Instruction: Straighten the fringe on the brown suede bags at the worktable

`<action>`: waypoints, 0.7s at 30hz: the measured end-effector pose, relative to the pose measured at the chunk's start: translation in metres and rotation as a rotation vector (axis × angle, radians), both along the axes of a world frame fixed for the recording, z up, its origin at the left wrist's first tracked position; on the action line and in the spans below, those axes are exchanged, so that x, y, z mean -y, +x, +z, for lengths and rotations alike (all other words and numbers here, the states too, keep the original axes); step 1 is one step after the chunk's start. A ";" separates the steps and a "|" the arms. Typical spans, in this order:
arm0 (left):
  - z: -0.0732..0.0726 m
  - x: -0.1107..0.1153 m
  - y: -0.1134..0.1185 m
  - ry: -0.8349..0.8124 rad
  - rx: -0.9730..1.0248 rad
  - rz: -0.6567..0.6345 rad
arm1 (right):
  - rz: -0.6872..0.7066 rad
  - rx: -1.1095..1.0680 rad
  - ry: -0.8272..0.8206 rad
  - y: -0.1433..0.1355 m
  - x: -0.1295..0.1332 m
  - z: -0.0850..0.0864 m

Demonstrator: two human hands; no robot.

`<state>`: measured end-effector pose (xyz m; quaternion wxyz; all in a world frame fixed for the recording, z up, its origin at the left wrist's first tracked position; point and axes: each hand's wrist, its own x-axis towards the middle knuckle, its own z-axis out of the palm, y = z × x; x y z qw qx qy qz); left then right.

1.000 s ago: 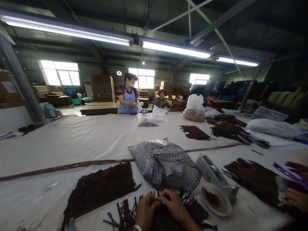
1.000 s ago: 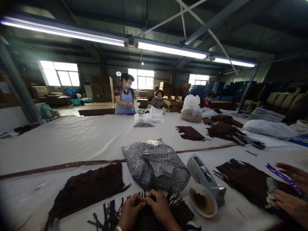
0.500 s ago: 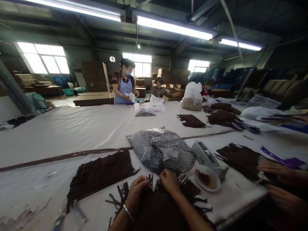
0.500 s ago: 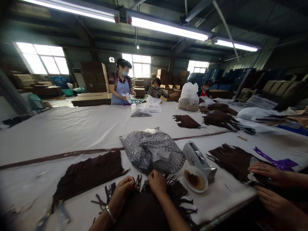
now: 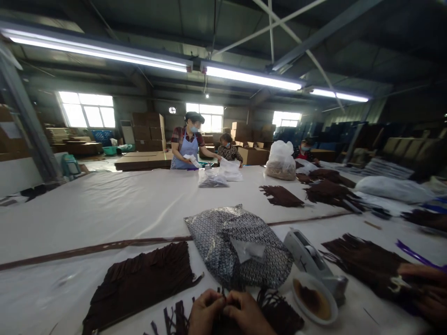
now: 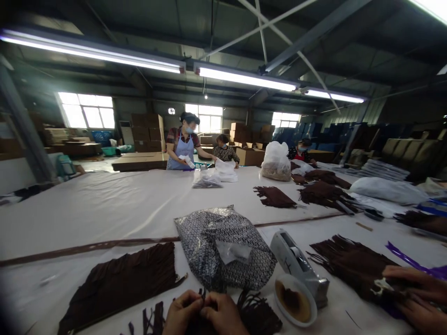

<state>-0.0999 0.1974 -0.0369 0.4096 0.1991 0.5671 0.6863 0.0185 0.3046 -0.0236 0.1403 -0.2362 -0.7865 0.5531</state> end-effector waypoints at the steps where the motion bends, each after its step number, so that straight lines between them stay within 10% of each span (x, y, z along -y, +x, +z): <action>1: -0.001 0.000 0.000 -0.008 0.003 0.004 | -0.011 0.001 0.018 -0.001 -0.001 -0.002; 7: 0.002 0.004 -0.002 -0.039 -0.012 -0.004 | -0.138 0.057 0.162 0.000 0.000 0.000; 12: 0.006 0.001 0.003 -0.059 -0.009 -0.002 | 0.007 0.034 0.068 0.001 0.000 0.002; 21: -0.003 0.002 -0.004 -0.067 -0.105 0.015 | -0.125 -0.036 -0.055 -0.005 -0.002 -0.013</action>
